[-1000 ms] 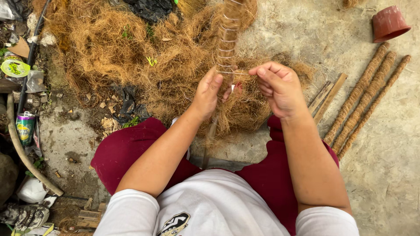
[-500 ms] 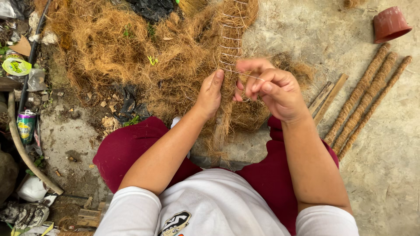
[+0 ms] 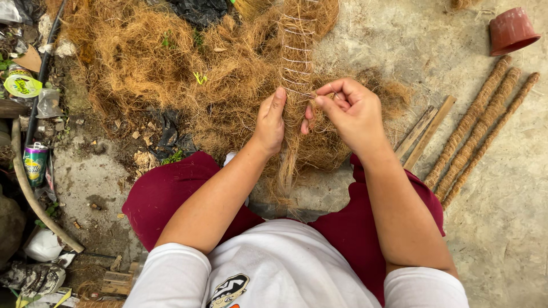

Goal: The person sits on the ground with a wooden pole across their lap and wraps handfuls of coconut coir fiber around it, securing the fiber with wire wound in spirals to build up a fibrous plant-support pole. They continue adding fiber and wire along the pole's length.

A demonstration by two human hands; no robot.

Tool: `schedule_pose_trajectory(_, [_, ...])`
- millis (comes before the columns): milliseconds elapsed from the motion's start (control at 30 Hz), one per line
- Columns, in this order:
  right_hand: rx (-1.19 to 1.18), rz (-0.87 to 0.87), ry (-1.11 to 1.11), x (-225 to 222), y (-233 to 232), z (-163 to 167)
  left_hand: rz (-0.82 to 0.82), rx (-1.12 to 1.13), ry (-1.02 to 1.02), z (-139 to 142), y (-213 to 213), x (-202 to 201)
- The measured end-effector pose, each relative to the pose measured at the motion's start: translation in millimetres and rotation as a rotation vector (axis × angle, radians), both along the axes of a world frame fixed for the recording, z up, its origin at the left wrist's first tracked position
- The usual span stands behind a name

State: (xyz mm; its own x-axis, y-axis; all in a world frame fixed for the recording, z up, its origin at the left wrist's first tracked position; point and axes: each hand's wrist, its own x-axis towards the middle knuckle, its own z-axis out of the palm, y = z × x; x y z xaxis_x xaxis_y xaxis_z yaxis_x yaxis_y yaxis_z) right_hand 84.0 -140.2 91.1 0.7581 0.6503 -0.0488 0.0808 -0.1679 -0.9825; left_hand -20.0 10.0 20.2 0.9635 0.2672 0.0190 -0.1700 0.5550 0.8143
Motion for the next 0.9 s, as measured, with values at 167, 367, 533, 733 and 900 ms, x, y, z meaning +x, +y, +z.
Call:
schedule_pose_trajectory(167, [-0.102,0.101,0.057,12.3,-0.1,2.1,-0.159,-0.143,0.017,-5.0,3.3,-2.7])
schedule_pose_trajectory(367, [0.032,0.396,0.333,34.2,-6.1,-3.6,-0.611,-0.337,-0.022,-11.5,11.1,-1.4])
schedule_pose_trajectory(533, [0.034,0.437,0.406,37.2,-4.6,5.1,-0.555,-0.294,0.198,-9.2,-1.4,1.4])
schedule_pose_trajectory(733, [-0.056,0.053,0.082,15.4,6.2,12.8,-0.105,0.076,-0.001,-7.4,-27.9,-2.1])
schedule_pose_trajectory(900, [-0.001,0.01,0.063,5.6,4.3,7.8,0.193,0.587,-0.046,-9.4,-31.4,-15.2])
